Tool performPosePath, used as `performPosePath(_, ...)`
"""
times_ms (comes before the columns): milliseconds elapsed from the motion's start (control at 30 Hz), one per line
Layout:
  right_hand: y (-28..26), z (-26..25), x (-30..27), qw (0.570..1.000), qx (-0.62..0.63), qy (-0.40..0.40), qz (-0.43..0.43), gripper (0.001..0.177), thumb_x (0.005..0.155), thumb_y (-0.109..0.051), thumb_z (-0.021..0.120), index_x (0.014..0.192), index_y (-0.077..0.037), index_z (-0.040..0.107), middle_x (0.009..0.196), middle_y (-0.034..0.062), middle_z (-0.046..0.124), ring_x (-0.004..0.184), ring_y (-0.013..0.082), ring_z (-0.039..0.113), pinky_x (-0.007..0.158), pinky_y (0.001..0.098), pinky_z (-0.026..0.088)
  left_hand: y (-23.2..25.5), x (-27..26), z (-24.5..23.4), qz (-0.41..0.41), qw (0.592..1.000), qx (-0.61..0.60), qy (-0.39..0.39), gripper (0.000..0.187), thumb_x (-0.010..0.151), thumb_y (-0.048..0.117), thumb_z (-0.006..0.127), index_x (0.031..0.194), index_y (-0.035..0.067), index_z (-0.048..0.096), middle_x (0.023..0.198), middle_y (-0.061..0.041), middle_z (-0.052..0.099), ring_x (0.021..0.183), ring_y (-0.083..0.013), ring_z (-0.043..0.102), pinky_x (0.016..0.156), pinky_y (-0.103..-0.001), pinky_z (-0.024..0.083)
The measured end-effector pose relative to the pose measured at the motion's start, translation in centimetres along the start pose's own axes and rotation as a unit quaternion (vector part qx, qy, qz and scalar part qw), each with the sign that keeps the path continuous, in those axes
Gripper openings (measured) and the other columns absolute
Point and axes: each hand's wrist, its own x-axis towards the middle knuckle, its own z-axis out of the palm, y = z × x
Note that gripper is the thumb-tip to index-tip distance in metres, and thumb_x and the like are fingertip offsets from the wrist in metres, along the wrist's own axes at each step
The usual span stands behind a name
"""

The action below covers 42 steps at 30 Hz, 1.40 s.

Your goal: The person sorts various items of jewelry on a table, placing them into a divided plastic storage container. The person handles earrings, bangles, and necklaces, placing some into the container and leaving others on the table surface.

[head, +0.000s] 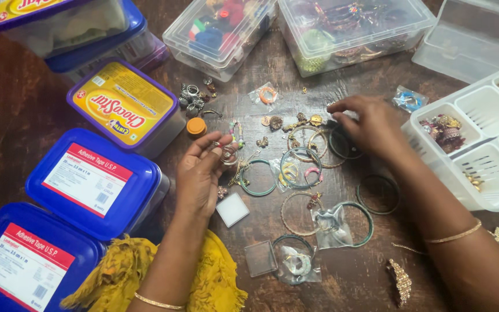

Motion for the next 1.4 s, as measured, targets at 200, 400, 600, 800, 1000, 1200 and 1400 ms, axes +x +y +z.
performPosePath(200, -1.3, 1.8, 0.0, 0.989, -0.108, 0.017, -0.100, 0.021, 0.091, -0.023, 0.074, 0.108, -0.011, 0.077, 0.100, 0.0124, 0.073, 0.099, 0.0337, 0.065, 0.088, 0.0447, 0.052, 0.1, -0.5, 0.5, -0.013, 1.000, 0.024, -0.012, 0.031, 0.096, -0.002, 0.055, 0.127, -0.003, 0.057, 0.119, -0.019, 0.071, 0.105, -0.0275, 0.073, 0.082, -0.037, 0.061)
performPosePath(400, -1.3, 1.7, -0.1, 0.990, -0.113, 0.020, -0.077, 0.016, 0.097, -0.025, 0.071, 0.104, -0.013, 0.078, 0.096, 0.0117, 0.071, 0.095, 0.0337, 0.066, 0.085, 0.0454, 0.053, 0.2, -0.6, 0.7, -0.016, 0.999, 0.033, -0.002, 0.030, 0.095, -0.002, 0.055, 0.125, -0.003, 0.058, 0.117, -0.019, 0.072, 0.102, -0.0260, 0.074, 0.078, -0.036, 0.060)
performPosePath(600, -2.7, 1.5, -0.4, 0.987, -0.112, 0.018, -0.117, 0.022, 0.092, -0.027, 0.072, 0.105, -0.011, 0.077, 0.095, 0.0141, 0.071, 0.089, 0.0363, 0.066, 0.079, 0.0480, 0.053, -0.2, -0.6, 0.5, -0.013, 0.999, 0.034, -0.009, 0.030, 0.095, -0.002, 0.054, 0.125, -0.002, 0.058, 0.117, -0.019, 0.071, 0.102, -0.0272, 0.073, 0.082, -0.037, 0.061)
performPosePath(800, -4.6, -1.8, -1.0, 0.992, -0.087, -0.001, -0.089, 0.017, 0.089, -0.023, 0.074, 0.096, -0.008, 0.071, 0.089, 0.0133, 0.069, 0.083, 0.0360, 0.068, 0.071, 0.0478, 0.054, 0.0, -1.4, 1.3, -0.029, 0.998, 0.062, -0.002, 0.029, 0.095, -0.001, 0.053, 0.123, 0.000, 0.059, 0.117, -0.016, 0.071, 0.104, -0.0269, 0.072, 0.080, -0.040, 0.060)
performPosePath(1000, -1.3, -14.0, -3.5, 0.990, -0.064, 0.110, -0.056, 0.014, 0.094, -0.014, 0.081, 0.106, -0.008, 0.074, 0.100, 0.0113, 0.073, 0.087, 0.0260, 0.072, 0.076, 0.0371, 0.056, 0.9, -1.4, 2.5, -0.030, 0.996, 0.075, -0.041, 0.029, 0.096, -0.001, 0.054, 0.124, 0.000, 0.059, 0.119, -0.016, 0.070, 0.106, -0.0269, 0.071, 0.089, -0.040, 0.059)
performPosePath(1200, 4.6, -18.4, -5.2, 0.969, -0.188, 0.068, 0.143, 0.016, 0.091, -0.021, 0.083, 0.104, -0.013, 0.080, 0.091, 0.0123, 0.076, 0.081, 0.0269, 0.074, 0.076, 0.0400, 0.057, -0.5, -0.6, 6.6, -0.066, 0.990, 0.111, -0.065, 0.029, 0.095, -0.001, 0.055, 0.123, 0.000, 0.061, 0.118, -0.016, 0.070, 0.103, -0.0274, 0.072, 0.088, -0.039, 0.057)
performPosePath(1400, 4.8, -17.2, -4.7, 0.963, -0.222, 0.123, 0.095, 0.013, 0.096, -0.022, 0.081, 0.104, -0.011, 0.079, 0.095, 0.0110, 0.076, 0.082, 0.0282, 0.073, 0.074, 0.0415, 0.056, -3.8, 3.2, 9.5, -0.033, 0.996, 0.039, -0.074, 0.028, 0.097, -0.002, 0.054, 0.124, 0.000, 0.060, 0.116, -0.017, 0.069, 0.100, -0.0280, 0.072, 0.089, -0.038, 0.058)
